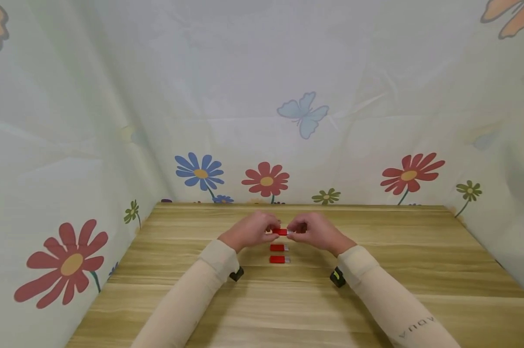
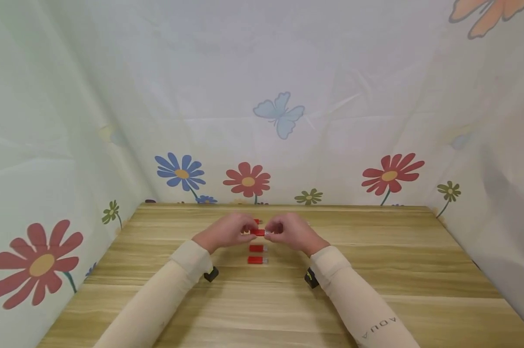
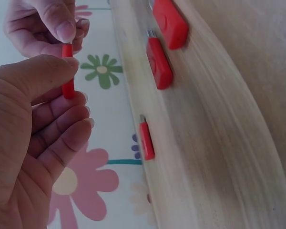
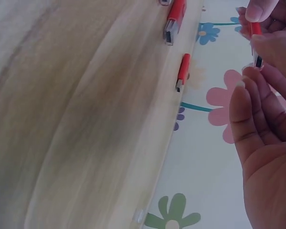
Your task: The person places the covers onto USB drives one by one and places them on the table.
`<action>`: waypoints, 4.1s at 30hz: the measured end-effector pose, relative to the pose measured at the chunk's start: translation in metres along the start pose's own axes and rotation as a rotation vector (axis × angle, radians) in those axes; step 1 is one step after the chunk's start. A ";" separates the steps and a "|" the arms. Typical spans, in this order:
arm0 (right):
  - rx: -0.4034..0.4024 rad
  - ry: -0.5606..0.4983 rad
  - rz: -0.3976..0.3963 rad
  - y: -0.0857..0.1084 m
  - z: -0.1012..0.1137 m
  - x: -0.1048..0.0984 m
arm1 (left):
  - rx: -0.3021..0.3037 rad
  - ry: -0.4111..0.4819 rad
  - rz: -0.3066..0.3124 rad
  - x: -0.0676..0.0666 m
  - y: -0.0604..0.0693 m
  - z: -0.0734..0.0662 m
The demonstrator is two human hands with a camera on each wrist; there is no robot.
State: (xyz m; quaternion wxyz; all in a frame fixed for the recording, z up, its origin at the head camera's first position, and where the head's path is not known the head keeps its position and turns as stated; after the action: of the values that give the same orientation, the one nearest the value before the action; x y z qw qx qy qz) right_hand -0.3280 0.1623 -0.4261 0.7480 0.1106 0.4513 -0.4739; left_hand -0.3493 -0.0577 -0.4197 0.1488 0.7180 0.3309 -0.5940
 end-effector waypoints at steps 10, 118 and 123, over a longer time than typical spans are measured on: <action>0.091 0.064 0.094 -0.017 -0.011 0.012 | -0.077 -0.030 0.060 0.013 -0.010 0.015; 0.112 0.309 0.026 -0.013 -0.076 -0.031 | -0.175 -0.211 -0.004 0.026 -0.039 0.043; 0.132 0.341 0.043 -0.008 -0.091 -0.037 | -0.229 -0.226 0.025 0.030 -0.041 0.044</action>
State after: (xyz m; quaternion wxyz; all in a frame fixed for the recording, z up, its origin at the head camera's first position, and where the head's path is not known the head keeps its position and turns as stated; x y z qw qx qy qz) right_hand -0.3919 0.2352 -0.4468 0.6616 0.2480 0.5370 -0.4609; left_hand -0.4069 -0.0446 -0.4521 0.2735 0.6290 0.3686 -0.6274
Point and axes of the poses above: each hand's wrist, its own y-axis away from the middle knuckle, its own x-axis out of the palm, z = x × y, the point moved 1 cm from there along -y, towards the middle knuckle
